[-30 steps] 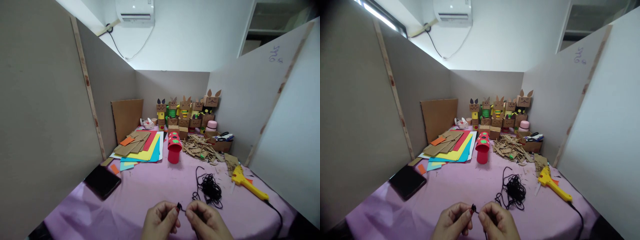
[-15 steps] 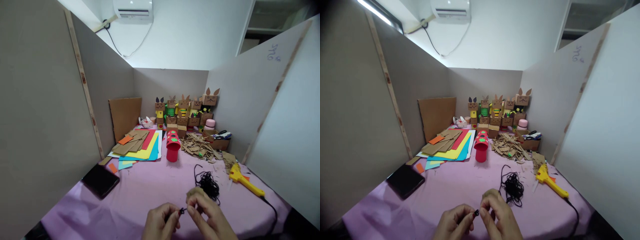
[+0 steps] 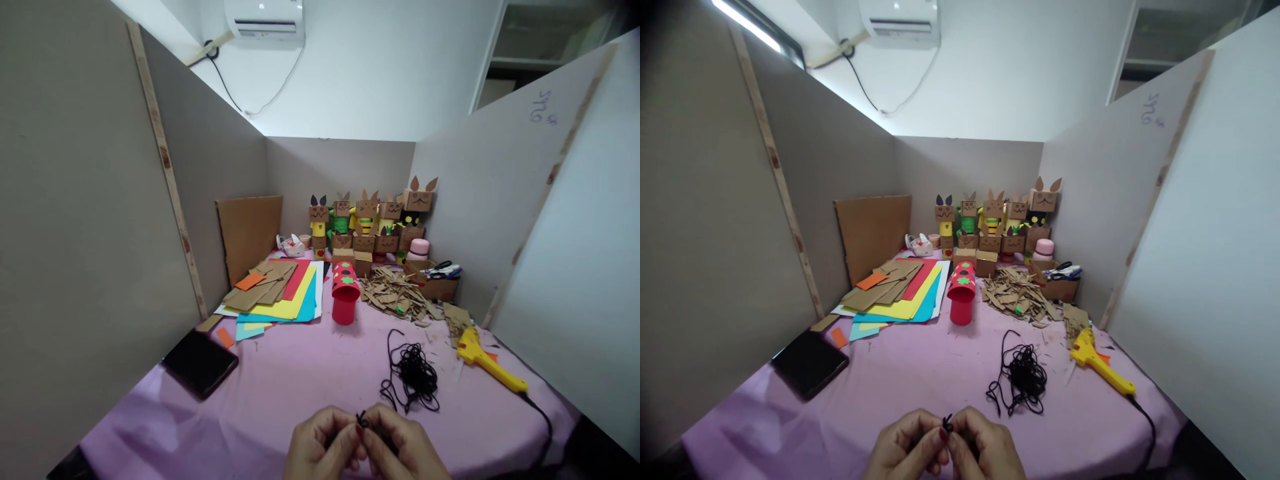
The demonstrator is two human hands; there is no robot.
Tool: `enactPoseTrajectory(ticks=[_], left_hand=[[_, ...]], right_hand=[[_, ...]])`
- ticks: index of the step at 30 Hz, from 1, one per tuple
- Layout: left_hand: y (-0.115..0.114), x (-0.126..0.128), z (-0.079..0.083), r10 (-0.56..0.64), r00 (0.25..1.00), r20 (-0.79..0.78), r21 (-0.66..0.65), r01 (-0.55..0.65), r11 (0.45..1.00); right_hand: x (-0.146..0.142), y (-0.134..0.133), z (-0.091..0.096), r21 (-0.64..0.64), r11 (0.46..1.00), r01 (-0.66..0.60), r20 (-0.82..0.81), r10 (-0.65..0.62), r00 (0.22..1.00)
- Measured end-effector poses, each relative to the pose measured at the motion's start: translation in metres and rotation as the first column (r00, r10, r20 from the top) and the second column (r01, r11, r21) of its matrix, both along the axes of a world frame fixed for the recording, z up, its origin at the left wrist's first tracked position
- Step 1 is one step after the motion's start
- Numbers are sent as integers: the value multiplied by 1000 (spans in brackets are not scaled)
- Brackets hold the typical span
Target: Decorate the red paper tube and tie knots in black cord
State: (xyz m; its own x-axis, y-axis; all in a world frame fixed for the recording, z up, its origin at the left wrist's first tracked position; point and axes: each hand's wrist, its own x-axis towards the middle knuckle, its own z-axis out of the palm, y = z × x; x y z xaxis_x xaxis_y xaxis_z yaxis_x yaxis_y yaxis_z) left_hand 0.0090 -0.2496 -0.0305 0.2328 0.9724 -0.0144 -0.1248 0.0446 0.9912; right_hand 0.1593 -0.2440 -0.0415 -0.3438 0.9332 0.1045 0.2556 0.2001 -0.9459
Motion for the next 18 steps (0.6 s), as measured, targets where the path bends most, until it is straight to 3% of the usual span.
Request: enactPoseTrajectory(ticks=[8,18], left_hand=[[1,-1,-2,74,997,-23,15,-74,997],[0,-1,-3,-1,998,-55,-3,1,1000]], right_hand=[[-6,-3,-7,58,983,177,-25,-175,984],[-4,-5,3,94,968,233,10,-235,972]])
